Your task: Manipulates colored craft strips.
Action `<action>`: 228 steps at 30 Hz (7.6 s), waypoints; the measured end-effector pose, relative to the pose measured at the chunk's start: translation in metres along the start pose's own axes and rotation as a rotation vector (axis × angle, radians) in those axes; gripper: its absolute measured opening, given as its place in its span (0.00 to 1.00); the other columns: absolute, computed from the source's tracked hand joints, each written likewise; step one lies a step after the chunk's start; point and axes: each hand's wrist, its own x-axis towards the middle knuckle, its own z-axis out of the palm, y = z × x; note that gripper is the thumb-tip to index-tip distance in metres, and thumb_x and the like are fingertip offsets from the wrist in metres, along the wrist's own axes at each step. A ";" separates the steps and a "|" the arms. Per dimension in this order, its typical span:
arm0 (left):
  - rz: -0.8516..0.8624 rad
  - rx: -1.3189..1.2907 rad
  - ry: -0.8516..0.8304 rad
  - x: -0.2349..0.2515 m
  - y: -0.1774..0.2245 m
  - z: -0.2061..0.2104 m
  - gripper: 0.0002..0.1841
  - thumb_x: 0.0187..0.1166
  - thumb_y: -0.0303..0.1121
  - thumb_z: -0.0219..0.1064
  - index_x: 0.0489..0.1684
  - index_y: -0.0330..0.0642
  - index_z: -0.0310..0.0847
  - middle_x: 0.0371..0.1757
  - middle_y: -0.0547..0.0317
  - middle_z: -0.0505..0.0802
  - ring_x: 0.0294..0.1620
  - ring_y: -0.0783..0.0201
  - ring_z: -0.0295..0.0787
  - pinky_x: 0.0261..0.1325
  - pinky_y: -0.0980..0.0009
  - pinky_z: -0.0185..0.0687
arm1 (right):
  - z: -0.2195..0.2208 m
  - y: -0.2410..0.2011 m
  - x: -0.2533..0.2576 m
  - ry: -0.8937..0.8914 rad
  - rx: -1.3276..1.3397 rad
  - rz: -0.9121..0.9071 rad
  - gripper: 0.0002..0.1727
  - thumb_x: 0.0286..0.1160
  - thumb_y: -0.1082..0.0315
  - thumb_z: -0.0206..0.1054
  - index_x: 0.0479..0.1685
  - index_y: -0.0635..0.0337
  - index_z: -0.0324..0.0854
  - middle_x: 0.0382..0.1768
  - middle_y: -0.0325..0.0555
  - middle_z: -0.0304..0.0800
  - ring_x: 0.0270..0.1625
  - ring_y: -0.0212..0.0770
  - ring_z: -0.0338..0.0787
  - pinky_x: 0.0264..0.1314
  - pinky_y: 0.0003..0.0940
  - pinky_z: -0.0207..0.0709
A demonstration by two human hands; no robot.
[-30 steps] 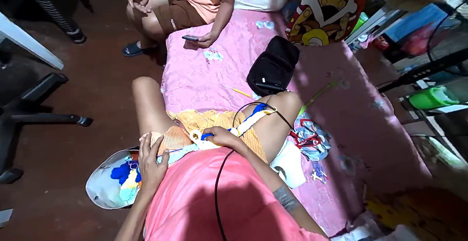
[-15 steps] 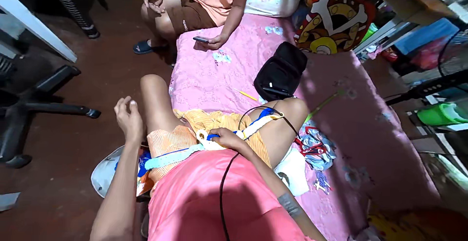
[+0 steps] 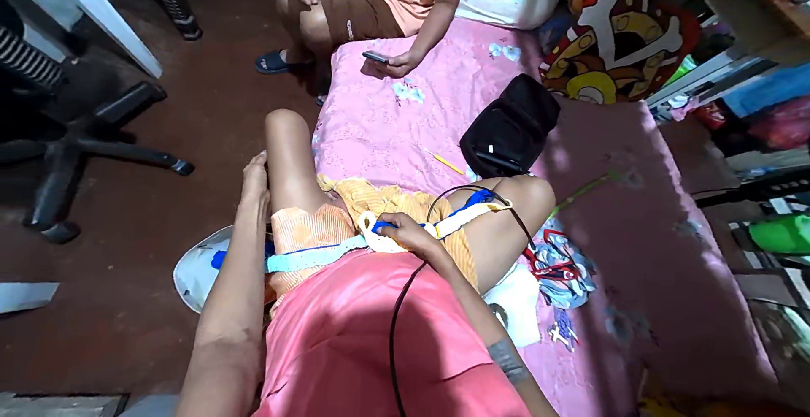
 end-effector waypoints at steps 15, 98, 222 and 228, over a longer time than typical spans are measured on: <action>0.533 0.501 -0.587 -0.158 0.003 -0.001 0.16 0.85 0.32 0.62 0.63 0.33 0.84 0.62 0.46 0.90 0.61 0.56 0.88 0.66 0.53 0.83 | -0.012 -0.029 -0.010 0.111 0.266 -0.083 0.11 0.85 0.72 0.57 0.48 0.71 0.83 0.39 0.44 0.88 0.42 0.25 0.85 0.53 0.26 0.80; 0.915 -0.366 -0.419 -0.269 0.132 0.111 0.26 0.63 0.18 0.69 0.64 0.19 0.74 0.49 0.60 0.90 0.47 0.79 0.88 0.56 0.80 0.84 | -0.040 -0.171 -0.057 0.470 0.613 -0.835 0.10 0.71 0.76 0.70 0.48 0.60 0.79 0.43 0.37 0.91 0.46 0.27 0.91 0.54 0.26 0.86; 1.159 1.073 -0.863 -0.253 0.310 0.034 0.03 0.68 0.39 0.68 0.26 0.59 0.82 0.18 0.81 0.81 0.17 0.86 0.74 0.17 0.84 0.67 | -0.067 -0.205 -0.030 -0.469 0.596 -0.650 0.13 0.79 0.67 0.59 0.54 0.66 0.76 0.25 0.39 0.81 0.25 0.27 0.82 0.28 0.21 0.79; 1.051 0.911 -0.865 -0.218 0.317 0.018 0.03 0.71 0.39 0.69 0.29 0.59 0.84 0.19 0.79 0.84 0.16 0.85 0.76 0.16 0.86 0.70 | -0.072 -0.198 -0.034 -0.393 0.623 -0.637 0.21 0.84 0.53 0.59 0.61 0.61 0.75 0.24 0.35 0.77 0.24 0.25 0.76 0.27 0.19 0.73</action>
